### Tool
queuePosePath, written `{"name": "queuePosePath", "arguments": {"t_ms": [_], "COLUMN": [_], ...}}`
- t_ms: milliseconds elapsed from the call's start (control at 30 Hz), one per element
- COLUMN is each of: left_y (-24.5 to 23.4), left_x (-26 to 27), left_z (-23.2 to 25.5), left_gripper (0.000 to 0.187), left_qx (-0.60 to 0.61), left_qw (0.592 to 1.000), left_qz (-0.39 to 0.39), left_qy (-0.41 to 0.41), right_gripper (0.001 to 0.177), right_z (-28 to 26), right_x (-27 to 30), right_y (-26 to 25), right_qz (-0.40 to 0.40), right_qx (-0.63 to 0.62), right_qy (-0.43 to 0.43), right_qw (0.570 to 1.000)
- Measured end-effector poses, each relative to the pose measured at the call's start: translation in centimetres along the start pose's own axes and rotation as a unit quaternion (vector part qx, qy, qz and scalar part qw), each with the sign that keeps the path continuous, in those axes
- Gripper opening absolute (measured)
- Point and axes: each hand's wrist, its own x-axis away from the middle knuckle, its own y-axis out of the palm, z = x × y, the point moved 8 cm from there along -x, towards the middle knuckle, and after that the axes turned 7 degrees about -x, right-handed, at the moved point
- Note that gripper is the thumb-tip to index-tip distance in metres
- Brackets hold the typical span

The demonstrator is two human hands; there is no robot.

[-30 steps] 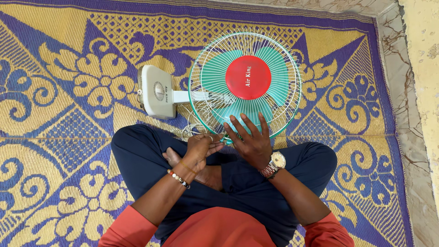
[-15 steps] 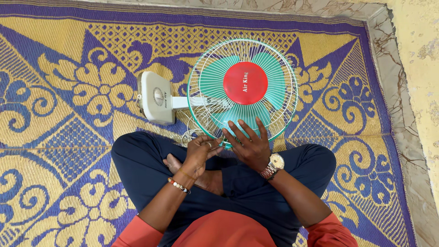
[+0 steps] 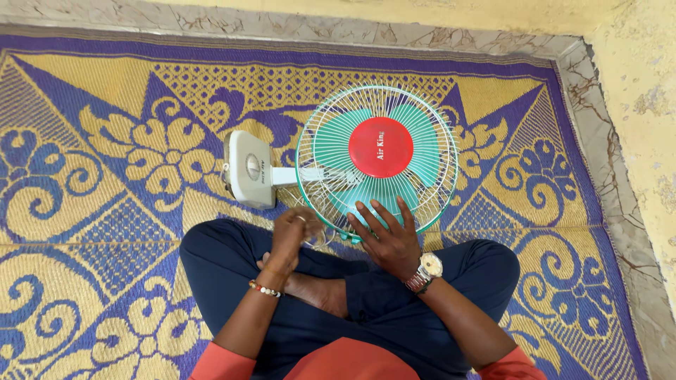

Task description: The person assembles a table fan by attaching the front grille to the fan head and securing it with a screwdriver. They align the grille, tighten the central screw, and adjust the fan head angle.

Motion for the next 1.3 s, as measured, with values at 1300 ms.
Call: {"name": "queuePosePath", "arguments": {"t_ms": [1300], "left_y": [6.9], "left_x": [4.8], "left_z": [-5.4], "left_gripper": [0.073], "left_qx": [0.116], "left_qw": [0.993], "left_qz": [-0.028], "left_qy": [-0.008], "right_gripper": [0.086], "right_z": [16.9], "right_x": [6.2], "right_y": [-0.5], "right_qz": [0.171], "right_qx": [-0.263], "right_qy": [0.421], "right_qw": [0.851]}}
